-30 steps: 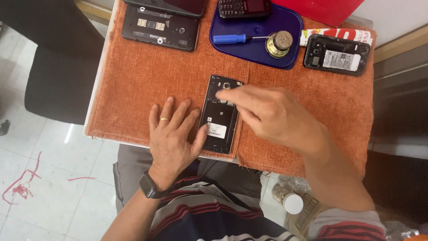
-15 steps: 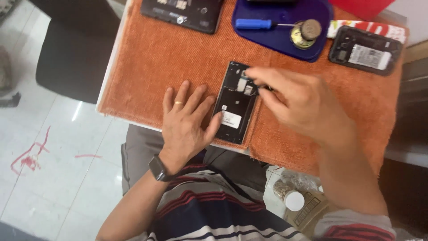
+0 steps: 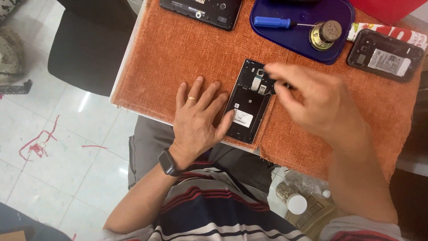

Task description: Cleaning the internal frame and components of a disassembled smartphone using a precision tool to remove residue.

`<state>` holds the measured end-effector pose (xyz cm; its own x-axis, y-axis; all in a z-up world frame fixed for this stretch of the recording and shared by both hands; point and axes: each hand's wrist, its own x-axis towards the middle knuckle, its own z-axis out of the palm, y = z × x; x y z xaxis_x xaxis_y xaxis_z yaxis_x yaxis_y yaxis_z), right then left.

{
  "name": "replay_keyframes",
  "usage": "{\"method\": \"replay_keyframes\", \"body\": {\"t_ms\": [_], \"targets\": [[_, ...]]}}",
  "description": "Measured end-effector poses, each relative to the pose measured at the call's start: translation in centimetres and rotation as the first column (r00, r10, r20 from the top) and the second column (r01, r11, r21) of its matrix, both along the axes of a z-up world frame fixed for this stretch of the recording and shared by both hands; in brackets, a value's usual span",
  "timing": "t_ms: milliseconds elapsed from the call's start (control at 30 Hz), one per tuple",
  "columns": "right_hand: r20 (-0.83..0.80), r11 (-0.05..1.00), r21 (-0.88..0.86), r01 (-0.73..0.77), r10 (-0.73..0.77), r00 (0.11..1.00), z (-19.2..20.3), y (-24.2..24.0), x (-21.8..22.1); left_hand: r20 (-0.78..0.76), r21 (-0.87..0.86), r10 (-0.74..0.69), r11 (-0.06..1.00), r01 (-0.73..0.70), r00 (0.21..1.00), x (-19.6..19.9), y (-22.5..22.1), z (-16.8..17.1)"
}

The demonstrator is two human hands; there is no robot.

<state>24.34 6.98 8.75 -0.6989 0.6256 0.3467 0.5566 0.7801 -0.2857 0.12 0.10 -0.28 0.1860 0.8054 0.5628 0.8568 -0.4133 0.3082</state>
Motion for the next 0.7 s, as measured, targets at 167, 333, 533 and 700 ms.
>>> {"method": "replay_keyframes", "body": {"t_ms": [167,333,533,700], "targets": [[-0.007,0.999,0.033,-0.023,0.024,1.0,-0.8,-0.1,-0.1,-0.004,-0.007,0.005,1.0,-0.005,1.0,0.0,-0.1,-0.2],[-0.026,0.988,-0.143,-0.065,0.062,0.998,0.9,-0.5,-0.7,0.001,-0.002,-0.006,1.0,0.006,1.0,-0.1,-0.1,0.1],[0.009,0.995,0.04,0.092,-0.092,0.996,-0.4,0.0,0.4,0.006,-0.019,0.002,1.0,-0.002,1.0,0.0,-0.1,-0.2],[0.013,1.0,-0.008,-0.002,0.003,1.0,-1.0,0.3,0.6,0.014,-0.018,-0.004,1.0,0.005,1.0,-0.1,-0.1,-0.1]]}}
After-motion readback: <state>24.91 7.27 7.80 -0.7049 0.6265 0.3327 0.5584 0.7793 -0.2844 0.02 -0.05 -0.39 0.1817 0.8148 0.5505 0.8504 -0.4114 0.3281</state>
